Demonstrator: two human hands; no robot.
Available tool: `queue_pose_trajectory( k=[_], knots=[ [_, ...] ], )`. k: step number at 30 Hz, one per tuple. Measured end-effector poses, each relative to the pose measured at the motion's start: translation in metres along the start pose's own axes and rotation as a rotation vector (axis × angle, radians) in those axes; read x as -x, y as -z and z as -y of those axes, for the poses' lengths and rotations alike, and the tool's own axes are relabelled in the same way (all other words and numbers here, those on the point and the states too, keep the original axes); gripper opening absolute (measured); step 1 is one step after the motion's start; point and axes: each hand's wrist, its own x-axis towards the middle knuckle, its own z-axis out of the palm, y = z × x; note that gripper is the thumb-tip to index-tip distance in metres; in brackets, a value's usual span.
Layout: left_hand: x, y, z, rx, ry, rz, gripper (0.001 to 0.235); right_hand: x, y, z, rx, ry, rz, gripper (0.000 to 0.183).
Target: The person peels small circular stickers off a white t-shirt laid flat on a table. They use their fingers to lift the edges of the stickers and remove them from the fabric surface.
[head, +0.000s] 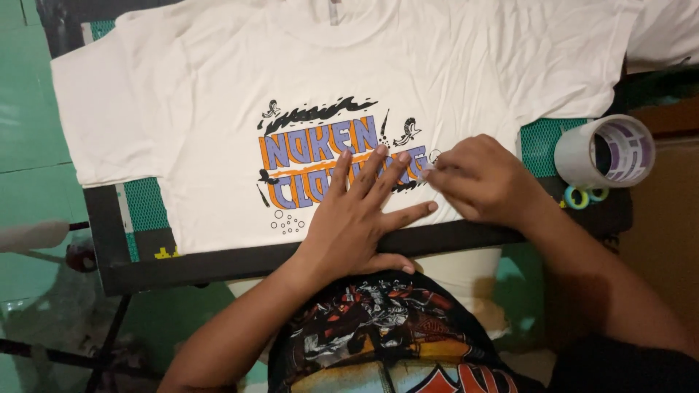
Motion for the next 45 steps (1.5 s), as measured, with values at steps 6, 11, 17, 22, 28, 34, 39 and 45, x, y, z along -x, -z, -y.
queue_pose_trajectory(
  k=[6,11,17,22,28,34,39,45],
  knots=[
    [0.000,0.001,-0.001,0.005,0.006,-0.006,0.088,0.016,0.001,-0.013,-0.597,-0.687,-0.272,0.009],
    [0.000,0.001,0.000,-0.019,0.009,0.005,0.090,0.003,0.004,-0.001,-0.254,-0.343,-0.186,0.017],
    [0.000,0.001,-0.001,0.000,0.001,-0.002,0.089,0.000,-0.006,-0.003,-0.158,-0.013,-0.006,0.013],
    [0.001,0.002,-0.001,-0.040,0.005,0.003,0.090,0.000,0.005,-0.008,-0.492,-0.486,-0.118,0.011],
    [0.001,0.001,-0.001,0.000,0.002,-0.028,0.088,0.000,0.007,-0.003,-0.358,-0.498,-0.255,0.010],
    [0.000,0.001,-0.002,-0.021,0.000,-0.011,0.088,0.002,-0.002,-0.008,-0.086,0.152,0.007,0.024],
    [0.001,0.001,-0.001,-0.030,0.003,-0.009,0.088,0.008,-0.001,-0.006,-0.599,-0.708,-0.346,0.007],
    [0.000,0.002,-0.001,-0.036,-0.017,-0.017,0.092,0.001,0.016,0.007,-0.275,-0.441,-0.207,0.012]
  ],
)
